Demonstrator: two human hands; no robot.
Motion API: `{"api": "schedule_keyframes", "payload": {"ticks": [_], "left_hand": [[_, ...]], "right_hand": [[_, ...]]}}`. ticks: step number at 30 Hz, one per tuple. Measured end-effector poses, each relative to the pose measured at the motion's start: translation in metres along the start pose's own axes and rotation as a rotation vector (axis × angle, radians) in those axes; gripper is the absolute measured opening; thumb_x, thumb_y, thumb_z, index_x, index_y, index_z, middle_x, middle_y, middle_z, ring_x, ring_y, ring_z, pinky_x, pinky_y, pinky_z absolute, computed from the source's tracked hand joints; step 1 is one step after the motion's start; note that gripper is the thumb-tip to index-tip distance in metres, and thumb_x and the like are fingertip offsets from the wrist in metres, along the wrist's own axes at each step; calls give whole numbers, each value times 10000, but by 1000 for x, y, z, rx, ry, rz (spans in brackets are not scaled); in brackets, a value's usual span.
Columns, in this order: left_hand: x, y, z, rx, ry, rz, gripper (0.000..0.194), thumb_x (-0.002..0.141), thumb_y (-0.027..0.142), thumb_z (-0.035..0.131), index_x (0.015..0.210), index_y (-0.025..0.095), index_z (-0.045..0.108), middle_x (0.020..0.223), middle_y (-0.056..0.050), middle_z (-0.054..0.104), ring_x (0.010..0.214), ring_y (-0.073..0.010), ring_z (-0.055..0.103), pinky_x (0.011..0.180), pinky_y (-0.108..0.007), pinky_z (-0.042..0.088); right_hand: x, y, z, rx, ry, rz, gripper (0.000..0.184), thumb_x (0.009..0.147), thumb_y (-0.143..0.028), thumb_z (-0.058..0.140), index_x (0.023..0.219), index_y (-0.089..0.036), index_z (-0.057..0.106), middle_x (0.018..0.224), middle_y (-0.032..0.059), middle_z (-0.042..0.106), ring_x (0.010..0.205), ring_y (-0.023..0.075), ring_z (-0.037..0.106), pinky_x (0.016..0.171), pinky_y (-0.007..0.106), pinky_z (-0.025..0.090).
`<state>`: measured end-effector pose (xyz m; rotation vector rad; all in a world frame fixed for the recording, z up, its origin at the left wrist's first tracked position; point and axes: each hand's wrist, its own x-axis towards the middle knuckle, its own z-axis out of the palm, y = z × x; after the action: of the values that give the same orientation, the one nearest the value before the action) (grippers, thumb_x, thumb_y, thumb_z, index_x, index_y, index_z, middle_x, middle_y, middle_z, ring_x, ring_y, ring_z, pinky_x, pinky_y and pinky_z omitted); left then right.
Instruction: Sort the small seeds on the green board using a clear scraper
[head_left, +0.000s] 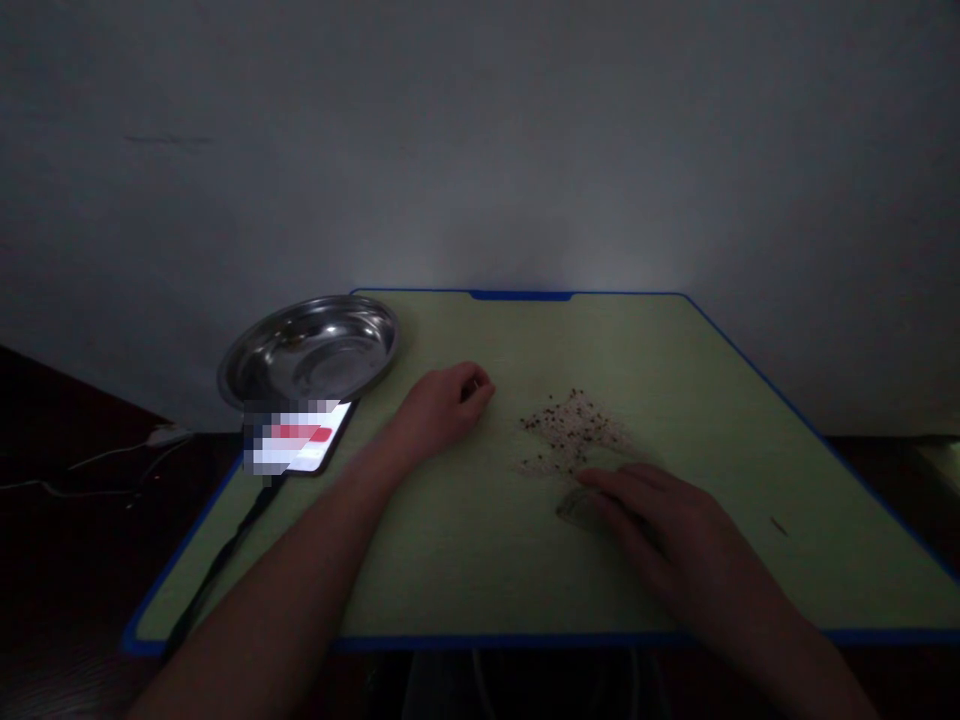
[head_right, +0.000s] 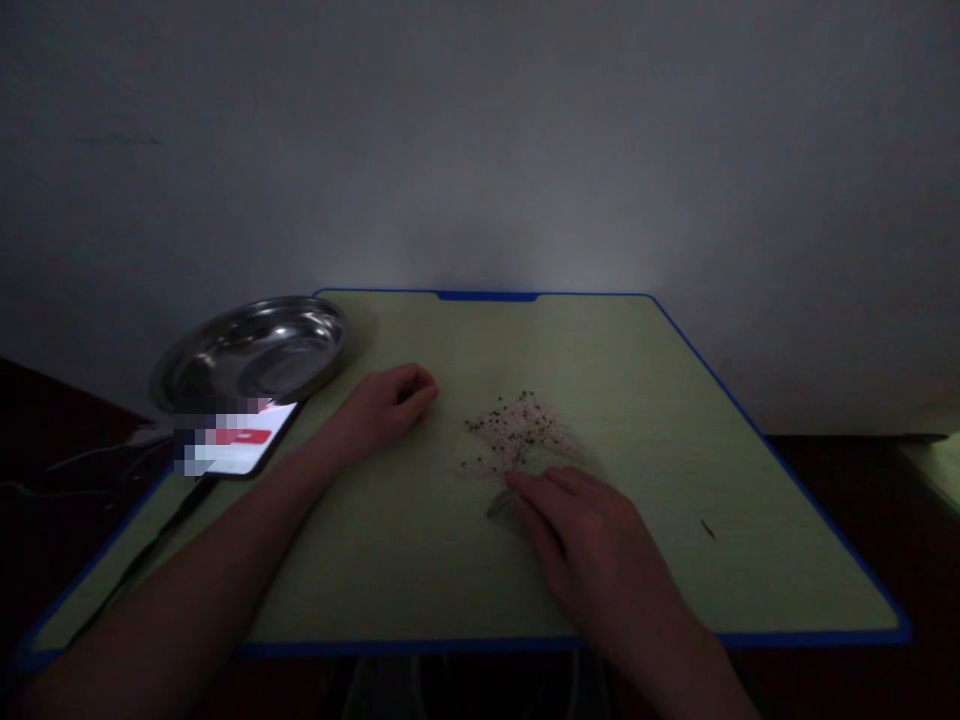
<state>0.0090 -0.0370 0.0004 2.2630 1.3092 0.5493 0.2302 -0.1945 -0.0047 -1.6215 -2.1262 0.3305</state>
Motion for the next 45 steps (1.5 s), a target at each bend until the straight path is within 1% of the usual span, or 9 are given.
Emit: {"api": "schedule_keyframes", "payload": {"ticks": [2,7,14,19,23,29,35,40,45], "left_hand": [[0,-1,1,-8,4,8,229,868,342,467,855,173,620,755,-27,654,649,-140,551,605,-281,369],[1,-1,4,-38,17,11,222,864,347,477,842,176,617,726,-17,644,614,-131,533,586,-280,361],[1,-3,5,-74,16,2,133,819,303,556,849,179,591,766,-20,656,655,-133,559,602,-267,389],[2,-3,3,-41,-1,26,185,865,323,489,868,182,608,755,-22,655,678,-144,559,611,-271,382],[1,-1,3,-30,4,20,212,880,322,455,844,180,607,722,-18,643,656,-141,543,601,-272,367],[1,1,3,-37,21,17,197,870,323,469,822,179,594,693,-9,627,642,-135,528,591,-266,352],[1,4,3,0,21,15,262,877,372,464,721,185,561,668,-8,607,634,-137,506,579,-272,327],[2,4,4,6,24,18,254,874,363,470,711,187,551,658,-4,594,634,-137,498,589,-275,322],[3,5,2,26,27,11,260,868,378,475,709,190,557,654,-3,586,633,-142,500,578,-276,314]], "right_hand": [[-2,3,-3,15,-12,13,291,966,-260,431,1115,-204,675,1015,81,724,899,216,679,826,419,547],[0,6,-2,-2,26,27,302,959,-261,429,1113,-179,674,1021,98,722,900,226,679,825,444,546],[4,-9,3,85,-33,-41,293,958,-245,432,1100,-191,683,946,73,726,847,203,677,766,385,557],[-8,-10,-2,115,-3,-7,276,955,-252,448,1103,-225,679,984,61,734,873,192,689,776,358,562],[-16,-7,-2,125,-34,-23,279,947,-258,450,1098,-242,683,969,54,736,858,195,692,755,358,572],[-13,-5,3,77,-16,-9,293,961,-261,429,1111,-209,676,996,81,730,875,207,688,778,383,565],[-11,-19,5,123,-104,-78,286,952,-232,443,1107,-235,684,981,56,728,878,199,675,778,363,557],[-20,-26,1,175,-185,-147,288,933,-199,450,1084,-278,683,975,38,727,884,195,675,749,330,562],[-21,-22,-9,195,-162,-125,262,945,-203,464,1068,-288,679,987,13,730,898,170,673,734,280,551]]}}
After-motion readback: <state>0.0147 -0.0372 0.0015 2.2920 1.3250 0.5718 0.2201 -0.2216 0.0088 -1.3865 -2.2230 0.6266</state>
